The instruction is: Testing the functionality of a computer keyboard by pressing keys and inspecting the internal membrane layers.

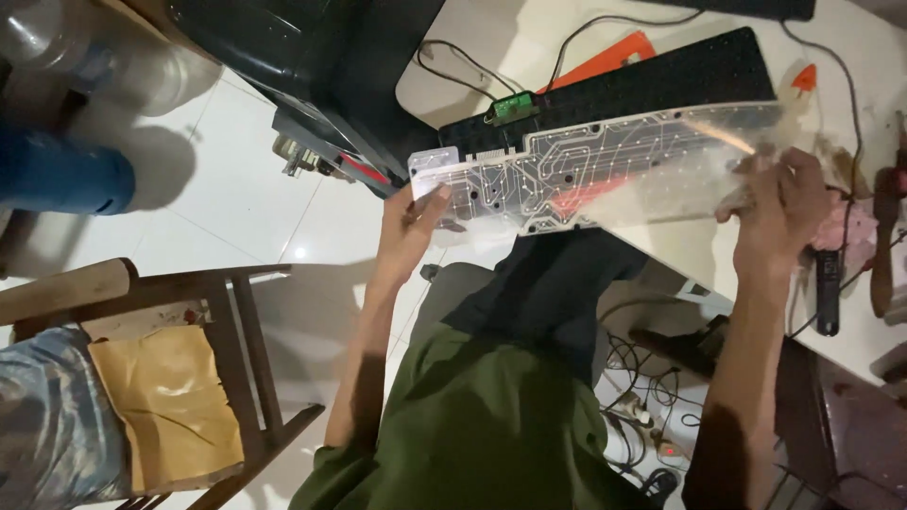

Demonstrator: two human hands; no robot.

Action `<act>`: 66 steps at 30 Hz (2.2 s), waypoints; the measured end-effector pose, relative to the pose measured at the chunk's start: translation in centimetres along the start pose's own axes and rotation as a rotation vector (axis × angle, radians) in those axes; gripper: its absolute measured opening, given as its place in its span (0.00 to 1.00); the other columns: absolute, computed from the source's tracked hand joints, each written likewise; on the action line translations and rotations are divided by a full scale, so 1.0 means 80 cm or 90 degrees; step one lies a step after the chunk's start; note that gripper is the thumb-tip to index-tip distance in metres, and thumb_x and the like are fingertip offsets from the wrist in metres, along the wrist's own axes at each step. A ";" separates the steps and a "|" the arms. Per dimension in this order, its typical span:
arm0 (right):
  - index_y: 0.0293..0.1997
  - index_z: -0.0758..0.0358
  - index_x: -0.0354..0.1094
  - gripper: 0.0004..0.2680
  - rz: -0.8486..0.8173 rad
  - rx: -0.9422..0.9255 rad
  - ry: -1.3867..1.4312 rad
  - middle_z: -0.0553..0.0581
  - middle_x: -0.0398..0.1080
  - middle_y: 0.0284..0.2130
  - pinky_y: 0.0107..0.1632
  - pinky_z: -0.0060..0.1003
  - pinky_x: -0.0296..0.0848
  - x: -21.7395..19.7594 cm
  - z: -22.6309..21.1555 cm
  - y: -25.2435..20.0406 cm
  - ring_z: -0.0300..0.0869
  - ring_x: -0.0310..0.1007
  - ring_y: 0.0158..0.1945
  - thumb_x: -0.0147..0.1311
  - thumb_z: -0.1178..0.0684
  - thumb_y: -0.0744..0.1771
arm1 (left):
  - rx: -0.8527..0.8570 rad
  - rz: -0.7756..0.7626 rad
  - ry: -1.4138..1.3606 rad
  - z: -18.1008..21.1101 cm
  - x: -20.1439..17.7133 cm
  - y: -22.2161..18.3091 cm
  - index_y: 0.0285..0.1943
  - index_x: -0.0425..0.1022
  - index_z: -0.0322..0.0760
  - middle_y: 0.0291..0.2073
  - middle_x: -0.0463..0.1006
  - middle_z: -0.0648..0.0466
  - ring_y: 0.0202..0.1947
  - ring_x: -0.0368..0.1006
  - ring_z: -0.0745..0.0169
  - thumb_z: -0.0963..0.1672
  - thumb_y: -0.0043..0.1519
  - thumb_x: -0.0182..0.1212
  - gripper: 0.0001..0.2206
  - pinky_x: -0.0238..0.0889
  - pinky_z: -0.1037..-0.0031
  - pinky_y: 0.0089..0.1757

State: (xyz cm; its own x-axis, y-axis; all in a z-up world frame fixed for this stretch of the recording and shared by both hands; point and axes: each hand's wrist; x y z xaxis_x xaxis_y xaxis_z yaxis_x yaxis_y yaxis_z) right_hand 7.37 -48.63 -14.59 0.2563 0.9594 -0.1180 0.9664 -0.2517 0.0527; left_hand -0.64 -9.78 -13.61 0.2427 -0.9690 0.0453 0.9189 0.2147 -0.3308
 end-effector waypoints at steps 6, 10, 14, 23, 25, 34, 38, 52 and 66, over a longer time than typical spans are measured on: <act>0.60 0.64 0.60 0.11 -0.048 -0.056 -0.054 0.55 0.70 0.34 0.25 0.30 0.67 -0.002 0.018 0.059 0.37 0.64 0.22 0.55 0.49 0.76 | 0.282 0.056 0.257 0.015 0.002 0.021 0.26 0.59 0.43 0.19 0.47 0.61 0.22 0.40 0.73 0.53 0.67 0.59 0.21 0.36 0.72 0.28; 0.60 0.72 0.64 0.14 -0.042 -0.194 -0.117 0.51 0.62 0.27 0.24 0.32 0.58 -0.005 0.046 0.104 0.35 0.60 0.24 0.56 0.46 0.78 | 0.312 0.043 0.274 0.027 0.003 0.027 0.57 0.78 0.35 0.35 0.77 0.55 0.28 0.61 0.71 0.48 0.68 0.57 0.16 0.50 0.75 0.28; 0.54 0.71 0.68 0.13 -0.043 -0.340 -0.125 0.56 0.67 0.37 0.45 0.43 0.67 -0.012 0.078 0.152 0.43 0.68 0.42 0.58 0.47 0.76 | 0.329 0.048 0.274 0.026 0.004 0.034 0.52 0.78 0.32 0.35 0.84 0.51 0.28 0.75 0.64 0.47 0.68 0.56 0.14 0.66 0.76 0.31; 0.58 0.75 0.71 0.08 -0.019 -0.436 -0.419 0.69 0.77 0.50 0.48 0.51 0.72 0.008 0.084 0.146 0.60 0.76 0.50 0.54 0.58 0.75 | 0.278 0.056 0.323 0.003 -0.004 0.035 0.59 0.75 0.34 0.47 0.84 0.48 0.40 0.78 0.58 0.44 0.66 0.58 0.14 0.75 0.69 0.37; 0.59 0.75 0.71 0.08 -0.007 -0.447 -0.427 0.70 0.77 0.50 0.48 0.51 0.73 0.010 0.084 0.142 0.60 0.76 0.50 0.55 0.60 0.74 | 0.289 0.067 0.310 -0.011 -0.002 0.035 0.61 0.73 0.37 0.47 0.84 0.47 0.42 0.81 0.55 0.46 0.66 0.58 0.16 0.77 0.67 0.39; 0.62 0.73 0.67 0.10 0.040 -0.485 -0.433 0.67 0.75 0.44 0.36 0.45 0.63 0.028 0.074 0.119 0.51 0.64 0.35 0.48 0.54 0.78 | 0.310 0.117 0.220 -0.058 0.011 0.028 0.70 0.68 0.42 0.36 0.75 0.55 0.29 0.66 0.68 0.49 0.69 0.58 0.21 0.59 0.75 0.31; 0.67 0.70 0.63 0.10 0.073 -0.440 -0.429 0.67 0.75 0.56 0.37 0.41 0.69 0.023 0.078 0.122 0.48 0.70 0.35 0.47 0.62 0.76 | 0.285 0.128 0.206 -0.049 0.021 0.021 0.73 0.67 0.45 0.35 0.68 0.55 0.25 0.51 0.69 0.50 0.69 0.59 0.23 0.48 0.74 0.29; 0.59 0.74 0.70 0.09 0.064 -0.506 -0.404 0.67 0.71 0.47 0.35 0.41 0.68 0.032 0.047 0.104 0.53 0.68 0.39 0.48 0.70 0.72 | 0.320 0.175 0.176 -0.045 0.038 0.021 0.69 0.68 0.44 0.32 0.72 0.55 0.25 0.62 0.69 0.49 0.68 0.60 0.20 0.56 0.76 0.29; 0.58 0.75 0.70 0.10 0.072 -0.515 -0.408 0.67 0.72 0.46 0.33 0.41 0.67 0.027 0.060 0.110 0.53 0.68 0.40 0.49 0.71 0.71 | 0.324 0.215 0.252 -0.044 0.042 0.023 0.68 0.68 0.47 0.45 0.68 0.51 0.45 0.70 0.59 0.53 0.66 0.58 0.22 0.69 0.70 0.40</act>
State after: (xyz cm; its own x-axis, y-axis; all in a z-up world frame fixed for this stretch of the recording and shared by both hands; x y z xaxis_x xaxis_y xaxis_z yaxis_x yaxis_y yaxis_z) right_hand 16.51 -49.40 -19.13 0.5363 0.6282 -0.5637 0.6942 0.0516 0.7179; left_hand 0.77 -13.04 -17.43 0.4969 -0.7905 -0.3579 0.8677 0.4471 0.2171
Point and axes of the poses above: each hand's wrist, its own y-axis towards the middle knuckle, its own x-axis out of the palm, z = x × y
